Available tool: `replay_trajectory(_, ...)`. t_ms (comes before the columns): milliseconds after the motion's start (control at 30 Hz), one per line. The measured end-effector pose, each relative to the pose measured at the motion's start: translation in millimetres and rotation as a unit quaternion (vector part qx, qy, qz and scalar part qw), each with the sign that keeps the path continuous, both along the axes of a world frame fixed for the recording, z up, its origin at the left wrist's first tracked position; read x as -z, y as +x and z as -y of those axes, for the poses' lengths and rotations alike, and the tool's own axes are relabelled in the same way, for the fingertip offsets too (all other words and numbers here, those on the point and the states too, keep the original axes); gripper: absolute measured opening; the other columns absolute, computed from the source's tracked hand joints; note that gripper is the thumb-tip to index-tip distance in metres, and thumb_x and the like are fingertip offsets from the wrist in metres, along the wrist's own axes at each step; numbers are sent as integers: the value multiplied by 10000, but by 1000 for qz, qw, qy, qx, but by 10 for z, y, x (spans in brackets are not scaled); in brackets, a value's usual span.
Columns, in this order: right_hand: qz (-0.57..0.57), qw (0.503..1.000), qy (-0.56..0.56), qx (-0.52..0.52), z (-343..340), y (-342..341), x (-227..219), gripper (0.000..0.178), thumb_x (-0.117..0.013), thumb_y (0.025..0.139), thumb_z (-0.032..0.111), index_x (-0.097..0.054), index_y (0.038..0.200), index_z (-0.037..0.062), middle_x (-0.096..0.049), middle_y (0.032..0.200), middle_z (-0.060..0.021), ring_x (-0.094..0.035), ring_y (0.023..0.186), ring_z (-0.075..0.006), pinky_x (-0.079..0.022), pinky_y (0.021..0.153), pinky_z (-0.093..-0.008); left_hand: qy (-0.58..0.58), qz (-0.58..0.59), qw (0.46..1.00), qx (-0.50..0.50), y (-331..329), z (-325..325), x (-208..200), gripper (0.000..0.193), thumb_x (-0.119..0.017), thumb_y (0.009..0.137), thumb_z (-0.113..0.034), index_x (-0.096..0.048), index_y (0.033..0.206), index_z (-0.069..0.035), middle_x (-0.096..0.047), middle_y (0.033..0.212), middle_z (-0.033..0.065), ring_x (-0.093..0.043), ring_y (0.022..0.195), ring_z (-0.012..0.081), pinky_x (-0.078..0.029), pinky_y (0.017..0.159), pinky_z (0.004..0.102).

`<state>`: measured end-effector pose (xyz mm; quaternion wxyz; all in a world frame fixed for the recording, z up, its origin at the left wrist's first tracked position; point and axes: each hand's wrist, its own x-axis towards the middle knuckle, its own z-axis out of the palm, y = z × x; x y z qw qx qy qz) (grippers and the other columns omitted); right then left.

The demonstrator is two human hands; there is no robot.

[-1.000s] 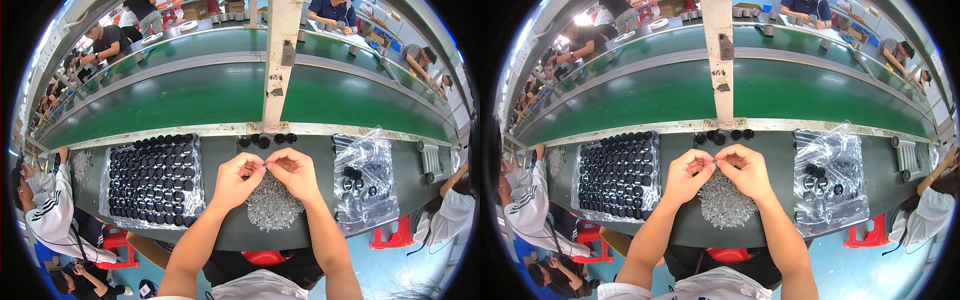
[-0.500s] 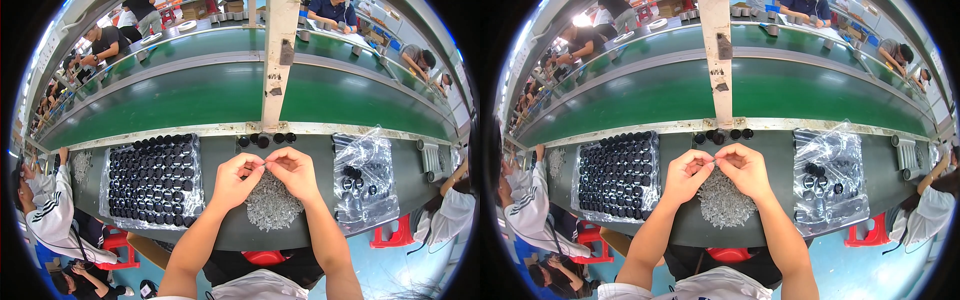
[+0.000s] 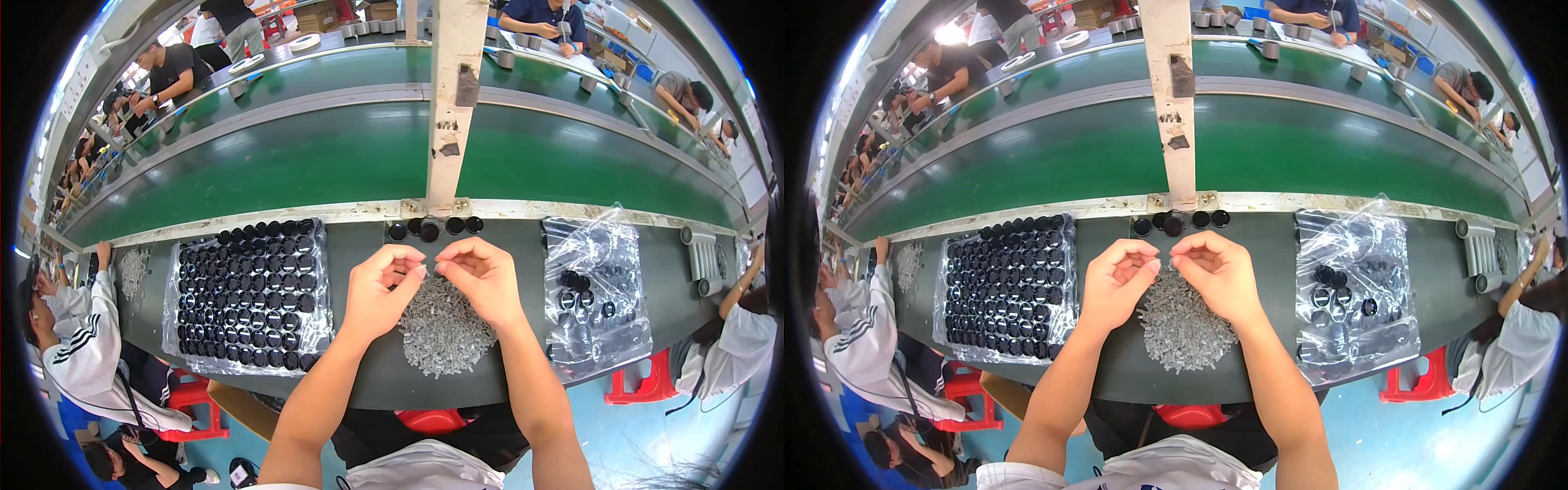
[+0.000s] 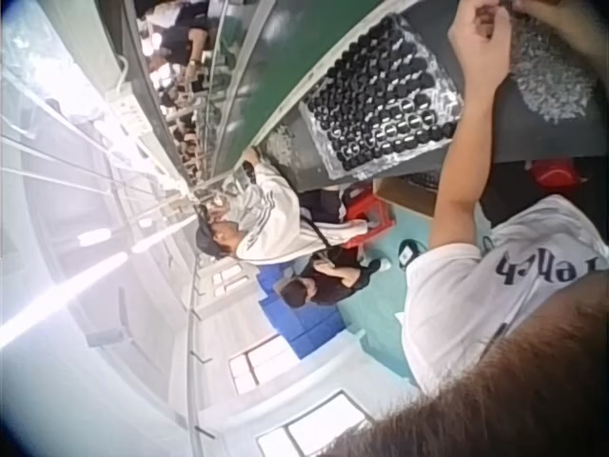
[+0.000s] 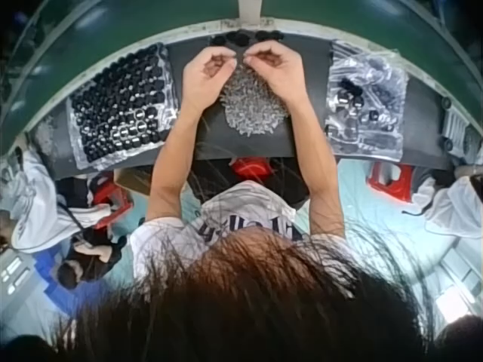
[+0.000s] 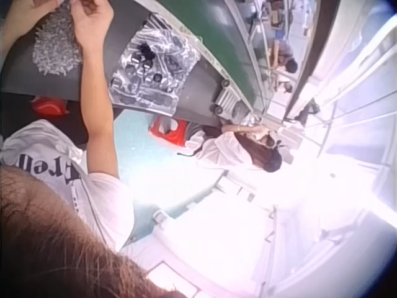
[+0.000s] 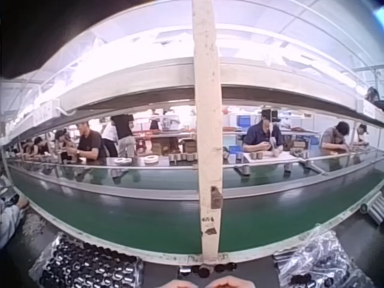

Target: The person assembles small plastic components by hand at a manual assembly station.

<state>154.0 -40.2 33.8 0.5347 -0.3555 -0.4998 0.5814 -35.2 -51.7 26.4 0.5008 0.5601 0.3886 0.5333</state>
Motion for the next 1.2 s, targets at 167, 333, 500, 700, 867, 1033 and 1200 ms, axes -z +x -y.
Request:
replay_trajectory(167,-8,1000,8,4,-2,-4,18,154,-681,905,-93,-671,1047,-34,-710,1033,-99,-689,981,-148,-570,904,-297,37,-53,998,3,-29,-10,-11,191,-655,961,23,-708,1144,2,-693,1062,73,-666,921,109,-573,744,252)
replay_trajectory(333,14,1000,1,0,0,-28,43,157,-683,907,-94,-672,1052,-34,-706,1038,-98,-686,987,-146,-568,909,-296,-16,8,1000,11,-12,-3,23,166,-653,976,-6,-702,1135,-3,-693,1053,55,-667,900,102,-568,744,251)
replay_trajectory(500,18,1000,-4,0,2,-28,49,160,-687,909,-92,-672,1057,-34,-703,1040,-96,-684,990,-145,-568,908,-295,-45,33,998,34,-14,1,31,141,-656,988,-36,-702,1119,-12,-704,1016,40,-668,872,92,-566,738,255)
replay_trajectory(700,9,1000,-7,-8,5,-35,55,160,-688,913,-93,-670,1061,-34,-701,1040,-95,-682,994,-144,-567,908,-293,-56,23,998,31,0,8,26,128,-659,997,-61,-697,1111,-16,-714,1000,42,-668,865,86,-562,736,255)
replay_trajectory(867,-11,1000,0,-13,8,-47,48,162,-687,914,-95,-667,1064,-35,-702,1041,-96,-685,996,-147,-567,911,-295,-51,18,998,24,0,9,22,138,-643,1010,-75,-676,1125,-5,-713,1013,43,-673,873,100,-567,744,263)
replay_trajectory(1033,-16,1000,-7,-18,11,-48,61,165,-690,914,-96,-665,1066,-38,-706,1040,-96,-695,994,-154,-571,909,-295,-53,21,998,26,0,8,16,145,-632,1016,-78,-664,1136,-2,-703,1044,53,-672,897,108,-567,747,265)
replay_trajectory(1200,-13,1000,-8,-19,19,-54,49,160,-692,915,-94,-663,1063,-41,-712,1040,-104,-699,995,-157,-576,910,-300,-54,22,998,28,-1,9,13,148,-627,1017,-73,-657,1144,-3,-698,1058,57,-672,911,112,-568,751,267)
